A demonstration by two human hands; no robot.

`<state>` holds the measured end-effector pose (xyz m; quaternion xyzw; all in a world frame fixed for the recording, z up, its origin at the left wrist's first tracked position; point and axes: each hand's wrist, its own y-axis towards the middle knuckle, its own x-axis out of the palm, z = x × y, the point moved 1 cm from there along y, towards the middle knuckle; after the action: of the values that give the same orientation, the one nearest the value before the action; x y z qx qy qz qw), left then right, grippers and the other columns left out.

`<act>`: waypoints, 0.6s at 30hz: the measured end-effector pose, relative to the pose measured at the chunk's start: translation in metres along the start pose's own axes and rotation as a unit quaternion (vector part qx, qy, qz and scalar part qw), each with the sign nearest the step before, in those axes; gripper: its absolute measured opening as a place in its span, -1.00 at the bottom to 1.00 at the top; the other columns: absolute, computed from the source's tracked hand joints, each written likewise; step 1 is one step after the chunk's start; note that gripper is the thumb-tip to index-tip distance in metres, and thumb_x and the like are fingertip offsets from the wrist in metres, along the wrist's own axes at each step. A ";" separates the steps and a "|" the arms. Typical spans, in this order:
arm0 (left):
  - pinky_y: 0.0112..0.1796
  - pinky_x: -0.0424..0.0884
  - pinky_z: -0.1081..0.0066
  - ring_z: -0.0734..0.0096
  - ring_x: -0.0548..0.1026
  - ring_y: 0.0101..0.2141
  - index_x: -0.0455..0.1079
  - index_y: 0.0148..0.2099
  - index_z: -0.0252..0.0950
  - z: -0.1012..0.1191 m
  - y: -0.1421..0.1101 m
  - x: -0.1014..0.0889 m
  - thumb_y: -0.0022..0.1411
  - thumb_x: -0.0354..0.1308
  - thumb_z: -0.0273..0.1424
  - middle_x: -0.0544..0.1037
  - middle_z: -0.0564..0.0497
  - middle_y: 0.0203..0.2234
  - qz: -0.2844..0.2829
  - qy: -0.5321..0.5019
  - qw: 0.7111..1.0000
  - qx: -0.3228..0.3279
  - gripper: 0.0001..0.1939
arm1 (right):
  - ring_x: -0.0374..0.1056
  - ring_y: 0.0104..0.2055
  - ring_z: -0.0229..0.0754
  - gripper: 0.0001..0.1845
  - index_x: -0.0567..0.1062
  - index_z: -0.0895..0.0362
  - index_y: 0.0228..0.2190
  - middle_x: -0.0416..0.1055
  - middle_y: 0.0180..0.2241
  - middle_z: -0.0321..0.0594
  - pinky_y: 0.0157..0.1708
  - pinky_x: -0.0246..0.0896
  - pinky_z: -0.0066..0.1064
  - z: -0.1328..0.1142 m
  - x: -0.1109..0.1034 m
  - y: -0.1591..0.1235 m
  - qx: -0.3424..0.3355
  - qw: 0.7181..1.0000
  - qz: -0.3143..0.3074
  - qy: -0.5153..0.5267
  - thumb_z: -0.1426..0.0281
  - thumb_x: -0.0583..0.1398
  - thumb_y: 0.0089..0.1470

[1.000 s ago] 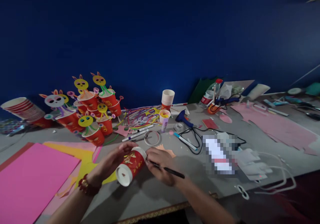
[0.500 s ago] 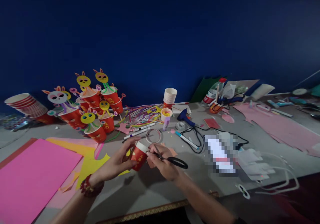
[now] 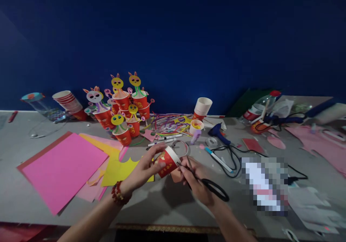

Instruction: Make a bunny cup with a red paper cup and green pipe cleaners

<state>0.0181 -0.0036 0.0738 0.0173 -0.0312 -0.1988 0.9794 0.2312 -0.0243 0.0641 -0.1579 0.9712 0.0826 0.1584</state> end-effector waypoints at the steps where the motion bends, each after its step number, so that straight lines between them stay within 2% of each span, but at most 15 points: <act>1: 0.24 0.11 0.08 -0.05 0.16 0.28 0.33 0.23 -0.16 0.000 -0.002 0.000 0.21 0.27 -0.30 0.29 -0.14 0.26 0.005 0.032 0.999 0.019 -0.45 | 0.25 -0.41 -0.23 -0.68 0.28 0.07 -0.47 0.28 -0.46 -0.31 -0.43 0.17 -0.43 0.000 0.000 0.000 0.000 1.000 0.003 -0.006 0.27 0.00 0.33; 3: 0.26 0.07 0.09 -0.06 0.16 0.28 0.31 0.26 -0.15 -0.001 -0.004 0.001 0.14 0.34 -0.33 0.29 -0.14 0.27 0.006 0.075 0.997 0.033 -0.36 | 0.26 -0.40 -0.22 -0.66 0.28 0.07 -0.48 0.28 -0.47 -0.30 -0.42 0.17 -0.43 -0.001 0.000 0.001 -0.008 1.000 0.010 -0.021 0.26 -0.01 0.34; 5: 0.22 0.15 0.09 -0.06 0.26 0.22 0.26 0.30 -0.14 -0.004 -0.006 0.001 0.14 0.34 -0.34 0.32 -0.15 0.25 0.003 0.083 0.996 0.017 -0.31 | 0.26 -0.39 -0.21 -0.67 0.29 0.07 -0.47 0.28 -0.45 -0.29 -0.42 0.16 -0.42 -0.004 -0.002 0.002 -0.023 0.999 0.011 -0.045 0.27 0.00 0.33; 8: 0.18 0.21 0.09 -0.04 0.35 0.16 0.29 0.28 -0.13 -0.004 -0.007 0.000 0.15 0.32 -0.34 0.38 -0.13 0.21 0.016 0.080 0.997 0.007 -0.36 | 0.25 -0.37 -0.20 -0.69 0.29 0.07 -0.47 0.27 -0.43 -0.29 -0.40 0.14 -0.41 -0.013 -0.007 0.005 -0.052 0.993 -0.007 -0.105 0.30 0.01 0.32; 12: 0.22 0.15 0.08 -0.04 0.31 0.19 0.36 0.22 -0.15 0.003 -0.008 0.000 0.12 0.34 -0.38 0.40 -0.12 0.20 0.035 0.080 0.996 0.023 -0.39 | 0.25 -0.39 -0.21 -0.68 0.30 0.08 -0.51 0.29 -0.45 -0.28 -0.39 0.13 -0.40 -0.026 -0.012 0.008 -0.072 0.984 -0.032 -0.161 0.33 0.02 0.31; 18: 0.27 0.07 0.10 0.03 0.23 0.25 0.36 0.23 -0.12 0.008 -0.010 0.003 0.19 0.27 -0.40 0.37 -0.11 0.21 0.036 0.121 0.989 0.072 -0.45 | 0.29 -0.35 -0.19 -0.64 0.31 0.08 -0.51 0.29 -0.45 -0.26 -0.38 0.18 -0.41 -0.022 -0.003 0.009 -0.069 0.988 0.001 -0.138 0.32 -0.02 0.34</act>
<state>0.0163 -0.0143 0.0812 0.1103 0.0730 -0.1575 0.9786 0.2252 -0.0197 0.0863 -0.1547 0.9321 0.1704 0.2798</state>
